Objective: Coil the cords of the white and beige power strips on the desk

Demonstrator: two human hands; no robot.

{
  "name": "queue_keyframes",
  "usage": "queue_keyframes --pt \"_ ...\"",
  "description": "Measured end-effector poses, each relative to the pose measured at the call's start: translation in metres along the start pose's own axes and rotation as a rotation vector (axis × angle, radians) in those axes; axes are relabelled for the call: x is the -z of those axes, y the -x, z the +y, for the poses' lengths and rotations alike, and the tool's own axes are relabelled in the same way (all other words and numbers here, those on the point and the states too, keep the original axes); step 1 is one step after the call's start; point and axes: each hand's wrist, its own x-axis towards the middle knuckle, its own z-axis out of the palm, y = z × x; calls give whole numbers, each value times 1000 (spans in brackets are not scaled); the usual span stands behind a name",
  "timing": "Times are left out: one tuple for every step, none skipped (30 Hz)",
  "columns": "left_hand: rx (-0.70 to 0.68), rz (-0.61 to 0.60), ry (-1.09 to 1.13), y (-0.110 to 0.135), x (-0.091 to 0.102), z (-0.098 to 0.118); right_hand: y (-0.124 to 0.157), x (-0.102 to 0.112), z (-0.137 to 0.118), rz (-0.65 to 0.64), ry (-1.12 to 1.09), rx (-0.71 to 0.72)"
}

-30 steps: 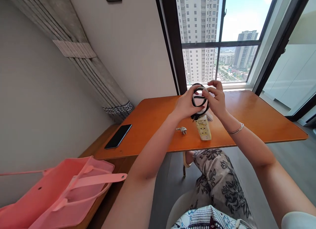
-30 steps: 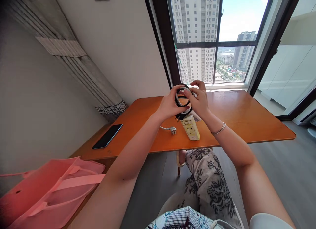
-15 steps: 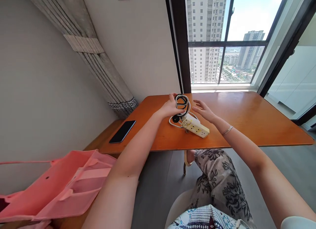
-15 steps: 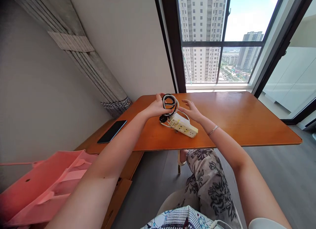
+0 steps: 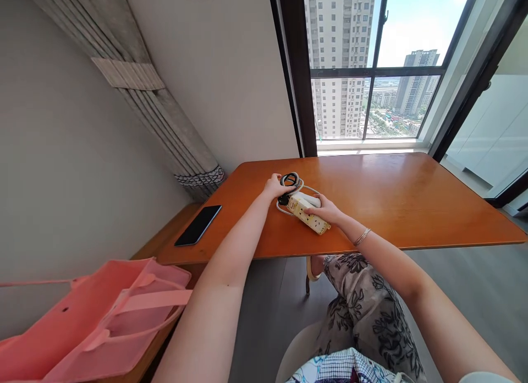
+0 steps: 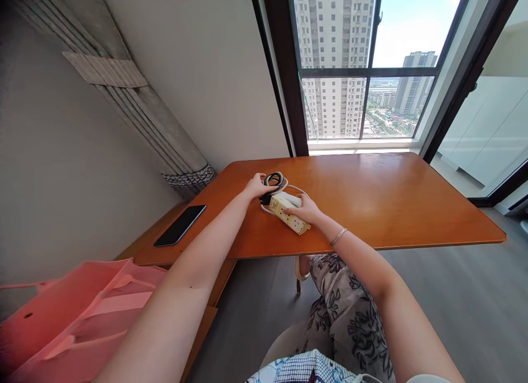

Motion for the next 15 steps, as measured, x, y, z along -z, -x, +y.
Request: queue_keyframes --pt "45 3 60 -2 -5 -1 0 -7 -2 22 -29 -36" --pt "82 5 116 -5 -9 -1 0 -14 -3 43 -75 -73" --pt "112 6 160 -7 -12 -1 -1 -21 -4 65 -131 -111" --pt "131 6 185 -8 -14 -1 -1 -29 -4 87 -193 -141" --pt "140 8 192 -10 -15 -2 -2 -37 -3 108 -254 -164" --pt "144 10 183 -12 -15 -2 -3 -46 -2 127 -312 -181" --pt "144 13 166 -14 -13 -3 -4 -55 -1 148 -367 -189" --pt "145 18 150 -16 -11 -4 -5 -65 0 173 -416 -192" --pt "149 23 134 -18 -7 -4 -6 -77 1 206 -458 -196" --pt "151 27 108 -19 -4 -4 -7 -89 1 245 -490 -204" --pt "144 29 68 -21 -1 -3 -7 -102 0 289 -513 -213" --pt "127 27 14 -21 1 0 -7 -116 -1 328 -527 -217" --pt "99 19 -50 -21 3 3 -7 -129 -3 357 -539 -216" --pt "61 5 -117 -20 3 7 -7 -141 -5 369 -554 -208" --pt "15 -18 -185 -17 3 12 -6 -152 -6 352 -568 -184"
